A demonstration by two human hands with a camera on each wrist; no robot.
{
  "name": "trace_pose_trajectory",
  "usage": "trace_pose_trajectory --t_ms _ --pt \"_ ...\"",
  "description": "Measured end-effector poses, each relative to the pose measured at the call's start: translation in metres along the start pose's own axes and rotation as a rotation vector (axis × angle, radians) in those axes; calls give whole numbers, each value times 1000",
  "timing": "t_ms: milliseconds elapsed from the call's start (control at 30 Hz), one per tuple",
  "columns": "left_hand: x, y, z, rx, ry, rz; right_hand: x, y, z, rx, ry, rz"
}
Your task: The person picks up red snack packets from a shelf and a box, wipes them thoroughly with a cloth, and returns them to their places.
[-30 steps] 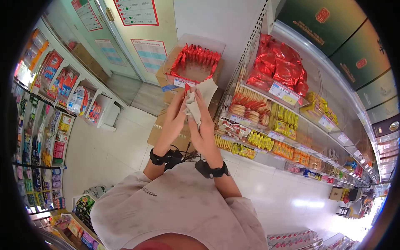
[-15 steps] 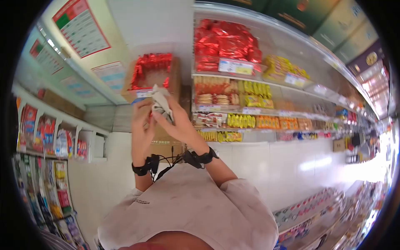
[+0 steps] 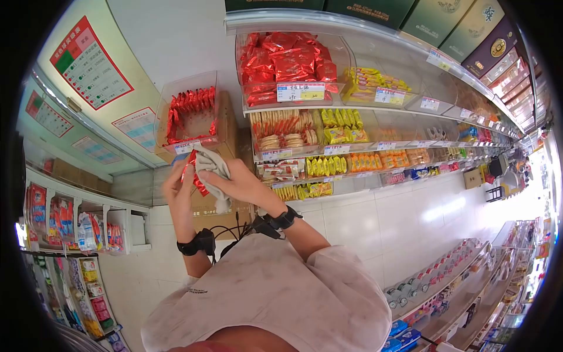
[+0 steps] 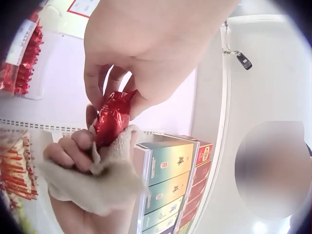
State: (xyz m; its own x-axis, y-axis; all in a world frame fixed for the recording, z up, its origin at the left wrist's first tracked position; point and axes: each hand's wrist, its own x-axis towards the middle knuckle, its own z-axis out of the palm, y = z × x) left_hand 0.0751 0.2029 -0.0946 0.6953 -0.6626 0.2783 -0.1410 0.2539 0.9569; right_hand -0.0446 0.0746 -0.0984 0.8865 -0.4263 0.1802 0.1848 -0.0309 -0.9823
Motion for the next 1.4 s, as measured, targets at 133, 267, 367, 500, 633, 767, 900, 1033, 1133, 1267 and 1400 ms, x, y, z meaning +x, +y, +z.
trace_pose_trajectory --t_ms 133,267,367,500,633,767,900,1033,1133,1267,1400 --pt "2 -5 8 -158 -17 -105 -4 2 -7 -180 233 -123" --pt "-6 -9 8 -252 123 -129 -2 18 -12 -21 520 -146" --pt "-2 -18 4 -217 206 1 2 8 -3 255 740 76" --pt "-4 -19 20 -163 228 44 -8 8 8 50 332 113" --pt "-5 -12 16 -279 92 -128 -7 12 12 55 336 37" --pt "-16 -25 23 -243 78 -84 -7 12 1 -62 296 55" --pt "-17 -28 21 -464 173 -126 -14 1 -7 -122 119 -44" --pt "-9 -8 26 -327 316 6 -10 2 -28 18 244 -104" --pt "-11 23 44 -102 241 -66 -10 -13 -43 260 420 -118" --pt "-6 6 74 -76 175 -54 -19 -14 -47 107 137 -11" --pt "-1 -12 98 141 239 43 -20 -5 -69 90 192 -18"
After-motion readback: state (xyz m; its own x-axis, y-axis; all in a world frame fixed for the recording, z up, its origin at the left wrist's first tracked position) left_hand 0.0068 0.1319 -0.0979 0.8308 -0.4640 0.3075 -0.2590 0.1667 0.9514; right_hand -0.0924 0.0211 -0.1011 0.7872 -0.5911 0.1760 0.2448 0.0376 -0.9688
